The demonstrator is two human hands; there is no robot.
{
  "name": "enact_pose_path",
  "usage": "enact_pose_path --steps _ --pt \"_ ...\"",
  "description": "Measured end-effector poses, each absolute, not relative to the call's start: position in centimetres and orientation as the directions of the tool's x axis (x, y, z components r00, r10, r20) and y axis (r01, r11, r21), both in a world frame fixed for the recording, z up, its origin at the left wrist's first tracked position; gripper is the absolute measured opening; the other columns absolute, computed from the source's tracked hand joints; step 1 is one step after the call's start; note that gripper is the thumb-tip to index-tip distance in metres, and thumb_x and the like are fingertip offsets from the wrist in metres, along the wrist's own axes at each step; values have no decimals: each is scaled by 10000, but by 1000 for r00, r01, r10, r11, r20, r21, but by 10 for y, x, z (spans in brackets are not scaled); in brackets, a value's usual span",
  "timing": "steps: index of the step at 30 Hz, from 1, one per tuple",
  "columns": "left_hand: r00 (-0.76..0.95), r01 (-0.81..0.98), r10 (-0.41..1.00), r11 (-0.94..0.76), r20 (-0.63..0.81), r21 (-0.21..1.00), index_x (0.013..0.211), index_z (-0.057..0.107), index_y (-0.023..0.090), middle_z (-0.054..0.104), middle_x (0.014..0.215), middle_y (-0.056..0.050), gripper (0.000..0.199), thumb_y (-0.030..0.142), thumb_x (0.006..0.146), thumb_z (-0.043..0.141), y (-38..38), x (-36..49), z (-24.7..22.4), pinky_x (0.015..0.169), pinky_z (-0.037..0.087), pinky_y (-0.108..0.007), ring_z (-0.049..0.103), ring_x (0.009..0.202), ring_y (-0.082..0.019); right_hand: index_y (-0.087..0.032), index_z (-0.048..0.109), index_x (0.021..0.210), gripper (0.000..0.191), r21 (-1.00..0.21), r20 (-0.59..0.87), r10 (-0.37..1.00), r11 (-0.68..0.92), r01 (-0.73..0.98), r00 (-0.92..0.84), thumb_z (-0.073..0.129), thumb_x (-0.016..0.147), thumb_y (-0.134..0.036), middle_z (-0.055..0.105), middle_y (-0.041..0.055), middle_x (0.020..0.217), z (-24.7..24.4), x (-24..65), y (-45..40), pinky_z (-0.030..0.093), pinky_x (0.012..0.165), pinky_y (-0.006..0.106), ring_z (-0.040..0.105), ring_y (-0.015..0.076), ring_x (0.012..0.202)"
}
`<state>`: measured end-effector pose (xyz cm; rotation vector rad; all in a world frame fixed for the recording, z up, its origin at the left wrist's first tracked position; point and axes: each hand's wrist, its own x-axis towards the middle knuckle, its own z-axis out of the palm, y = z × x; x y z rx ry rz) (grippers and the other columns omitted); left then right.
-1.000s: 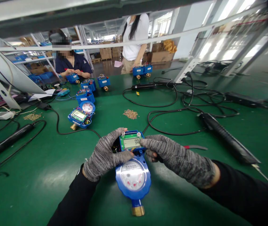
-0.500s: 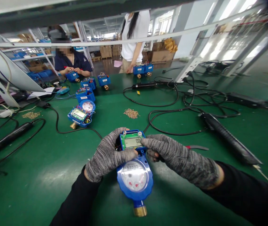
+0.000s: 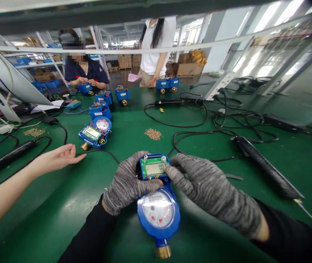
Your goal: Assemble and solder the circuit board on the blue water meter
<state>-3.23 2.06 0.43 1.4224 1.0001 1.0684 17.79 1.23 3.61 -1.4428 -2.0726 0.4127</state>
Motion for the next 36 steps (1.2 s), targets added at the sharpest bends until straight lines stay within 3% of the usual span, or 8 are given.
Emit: enact_pose_path --steps 3,6,9,15,21,26,33,36 --pt "249 -19 966 -63 66 998 1159 603 179 757 1077 -59 649 199 596 926 20 -33 4 876 602 -340 729 985 -227 -165 625 1100 230 -256 623 694 617 745 -361 584 917 -299 697 141 980 29 182 8 522 793 482 646 312 900" --pt "266 -33 963 -33 41 999 1175 590 172 746 1094 -53 696 220 576 941 21 -34 2 885 590 -333 719 995 -221 -187 590 1100 211 -155 716 501 794 588 -487 607 895 -139 679 89 983 21 186 6 532 800 425 635 249 903" --pt "259 3 964 -64 61 998 1194 585 169 727 1134 -66 722 258 575 945 21 -35 1 920 572 -369 701 1028 -238 -184 597 1098 227 -158 715 461 839 520 -526 626 885 -112 674 78 1004 15 187 9 517 849 445 629 241 932" --pt "249 33 966 -81 70 996 1186 597 171 725 1132 -77 732 265 552 951 22 -35 2 913 570 -408 692 1027 -259 -180 618 1012 180 -165 747 418 870 465 -517 605 859 -85 681 61 912 13 178 17 523 755 420 620 222 848" --pt "280 -61 957 -53 68 997 1186 602 191 732 1140 -68 716 215 559 946 22 -35 -2 892 583 -397 700 1021 -257 -184 648 1031 170 -141 754 388 883 447 -529 599 876 -132 711 64 917 11 176 21 512 811 442 641 241 895" --pt "288 1 954 -89 85 996 1192 607 180 716 1174 -100 743 282 545 958 22 -37 -2 949 563 -464 684 1070 -298 -200 652 1012 131 -137 727 382 895 424 -571 564 922 -163 731 52 886 9 176 22 506 814 451 658 238 868" --pt "293 44 950 -125 106 991 1216 594 188 710 1185 -92 719 303 594 936 23 -38 -4 936 577 -449 689 1065 -285 -199 623 1022 195 -297 753 490 849 438 -440 615 859 -93 671 53 926 11 171 17 510 836 418 633 214 894" --pt "291 73 949 -144 117 987 1231 590 190 699 1215 -100 734 323 597 935 23 -39 -6 966 563 -466 681 1092 -295 -206 627 1011 183 -273 750 481 850 450 -454 607 859 -105 669 55 917 11 171 16 512 802 422 628 217 872"
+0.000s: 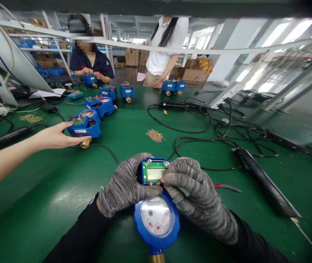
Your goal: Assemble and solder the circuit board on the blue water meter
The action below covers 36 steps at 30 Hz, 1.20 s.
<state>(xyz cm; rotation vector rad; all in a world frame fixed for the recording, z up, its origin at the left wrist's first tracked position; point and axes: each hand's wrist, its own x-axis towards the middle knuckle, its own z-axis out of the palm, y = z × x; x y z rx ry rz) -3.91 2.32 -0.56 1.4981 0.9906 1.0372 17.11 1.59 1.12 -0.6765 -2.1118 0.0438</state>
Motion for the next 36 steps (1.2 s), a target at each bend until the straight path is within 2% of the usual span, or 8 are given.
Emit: enact_pose_path --steps 6,16,20,30,36 --pt "295 104 947 -168 131 980 1238 588 172 685 1240 -124 749 347 596 932 24 -39 -5 1014 533 -497 664 1132 -315 -196 645 982 163 -191 746 427 873 449 -511 574 858 -118 686 61 860 14 170 19 509 752 431 640 227 814" --pt "284 79 949 -168 139 983 1219 589 174 695 1207 -112 733 332 592 933 23 -39 -3 976 556 -476 681 1086 -293 -198 636 1003 169 -168 761 408 875 454 -505 601 860 -115 694 56 908 10 172 18 517 839 451 644 221 864" --pt "280 87 949 -175 145 981 1214 590 166 697 1206 -124 743 345 581 936 23 -38 -3 977 553 -491 681 1086 -302 -186 631 1048 203 -124 753 374 888 442 -542 609 854 -128 711 70 953 6 176 20 499 899 482 650 246 929" --pt "278 62 945 -197 172 978 1216 596 166 703 1198 -109 730 308 585 935 23 -40 -7 959 565 -458 686 1073 -281 -154 639 1105 182 7 729 280 909 416 -624 555 943 -159 734 72 984 8 182 19 433 974 456 639 231 983" --pt "273 63 948 -186 162 981 1195 604 166 712 1161 -106 724 290 563 936 23 -40 -5 936 572 -455 691 1044 -284 -173 650 1076 169 31 759 266 897 441 -594 513 978 -177 756 64 955 -1 181 18 467 947 451 670 224 962"
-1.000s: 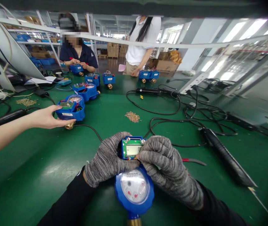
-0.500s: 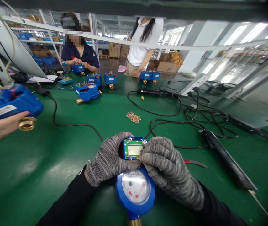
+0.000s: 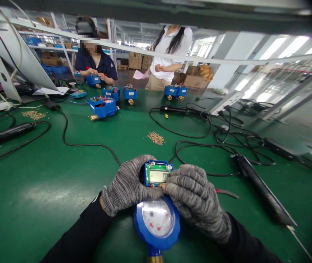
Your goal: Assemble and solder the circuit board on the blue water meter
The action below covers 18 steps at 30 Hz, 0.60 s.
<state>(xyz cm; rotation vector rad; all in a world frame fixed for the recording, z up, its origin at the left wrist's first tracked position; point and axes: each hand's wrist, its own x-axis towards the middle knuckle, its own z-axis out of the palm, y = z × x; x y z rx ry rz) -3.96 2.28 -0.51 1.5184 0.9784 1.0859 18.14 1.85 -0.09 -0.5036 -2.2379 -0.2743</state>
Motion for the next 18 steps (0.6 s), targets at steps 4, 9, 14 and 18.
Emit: enact_pose_path --steps 4,9,14,18 --pt "285 63 946 -176 151 982 1183 604 173 715 1154 -109 715 318 566 934 23 -40 -4 948 565 -466 689 1046 -289 -187 666 1041 157 21 786 258 897 441 -562 527 968 -199 763 46 917 -2 179 20 492 924 433 688 212 920" --pt "287 85 944 -194 162 977 1206 594 166 700 1199 -130 732 316 573 930 23 -40 -7 964 558 -477 683 1071 -300 -203 662 1026 152 18 791 266 891 455 -551 539 941 -177 763 25 882 2 175 20 495 916 413 695 200 879" --pt "285 87 946 -188 156 978 1215 585 162 683 1242 -148 746 312 570 930 23 -40 -10 982 550 -486 664 1122 -321 -200 667 1005 142 -4 771 282 899 438 -571 550 929 -176 755 24 871 5 175 22 493 904 409 687 199 876" --pt "299 83 939 -201 168 976 1216 584 180 698 1217 -122 730 315 586 927 23 -40 -12 973 556 -469 676 1096 -303 -183 654 1037 168 -53 750 321 901 431 -578 570 894 -158 737 61 941 5 176 21 490 939 472 672 222 928"
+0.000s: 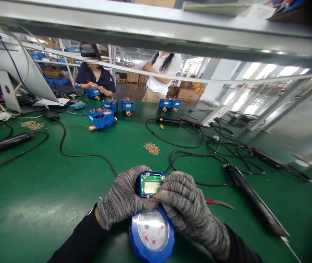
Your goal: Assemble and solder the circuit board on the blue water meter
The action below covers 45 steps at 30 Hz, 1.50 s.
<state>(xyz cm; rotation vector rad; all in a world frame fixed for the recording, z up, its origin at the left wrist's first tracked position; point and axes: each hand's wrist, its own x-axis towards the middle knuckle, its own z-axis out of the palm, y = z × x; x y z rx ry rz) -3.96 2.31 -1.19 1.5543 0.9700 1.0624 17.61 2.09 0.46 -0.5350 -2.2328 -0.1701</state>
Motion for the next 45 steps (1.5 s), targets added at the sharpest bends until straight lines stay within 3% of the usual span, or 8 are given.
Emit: enact_pose_path --steps 5,13,19,24,29,33,37,45 --pt "292 84 939 -217 184 973 1261 566 205 701 1215 -99 737 288 618 916 23 -40 -15 957 566 -449 686 1073 -280 -215 629 1040 186 -208 772 435 862 462 -464 575 884 -129 700 57 968 8 169 15 525 854 411 654 209 924" --pt "301 70 935 -216 186 974 1210 586 180 705 1186 -106 720 288 587 929 23 -40 -11 943 572 -439 687 1060 -286 -202 650 1027 175 -8 750 280 909 416 -599 555 888 -156 741 30 888 11 171 20 509 867 440 668 210 873" --pt "284 106 936 -247 209 963 1216 590 195 708 1175 -88 705 284 599 920 24 -39 -9 927 576 -420 692 1043 -273 -200 638 999 153 -197 772 424 868 456 -474 558 886 -134 697 58 925 12 165 16 530 804 391 645 200 875" --pt "303 79 934 -222 189 972 1216 585 179 704 1189 -112 725 306 591 929 24 -40 -9 943 570 -445 689 1059 -290 -202 659 1019 150 -20 770 281 908 418 -573 552 919 -171 737 27 880 13 168 17 509 861 423 664 212 876" --pt "287 79 947 -177 148 981 1268 557 192 686 1240 -126 754 348 624 915 23 -41 -14 940 572 -456 680 1094 -302 -220 510 1362 501 -565 650 699 707 426 -299 651 903 -364 615 144 1322 -5 172 18 533 977 479 582 303 1237" --pt "299 73 941 -189 159 979 1230 603 230 700 1224 -77 734 309 584 942 24 -40 -11 975 560 -435 683 1100 -283 -290 360 1428 851 -938 269 895 327 112 -356 820 748 -516 639 134 1300 -17 158 17 588 902 471 679 297 1104" --pt "262 94 953 -181 151 979 1241 607 250 699 1240 -63 752 276 571 948 23 -40 -8 1002 545 -430 675 1126 -281 -294 463 1266 771 -993 117 948 120 -10 -298 915 652 -412 688 58 1174 -14 141 15 575 923 454 698 260 1036" --pt "192 114 950 -269 244 956 1130 644 209 735 1112 -83 549 280 637 876 19 -36 -3 949 557 -471 702 1037 -300 -332 442 1328 913 -983 168 967 179 43 -190 958 574 -328 705 23 1160 -17 134 11 606 859 391 717 234 981"
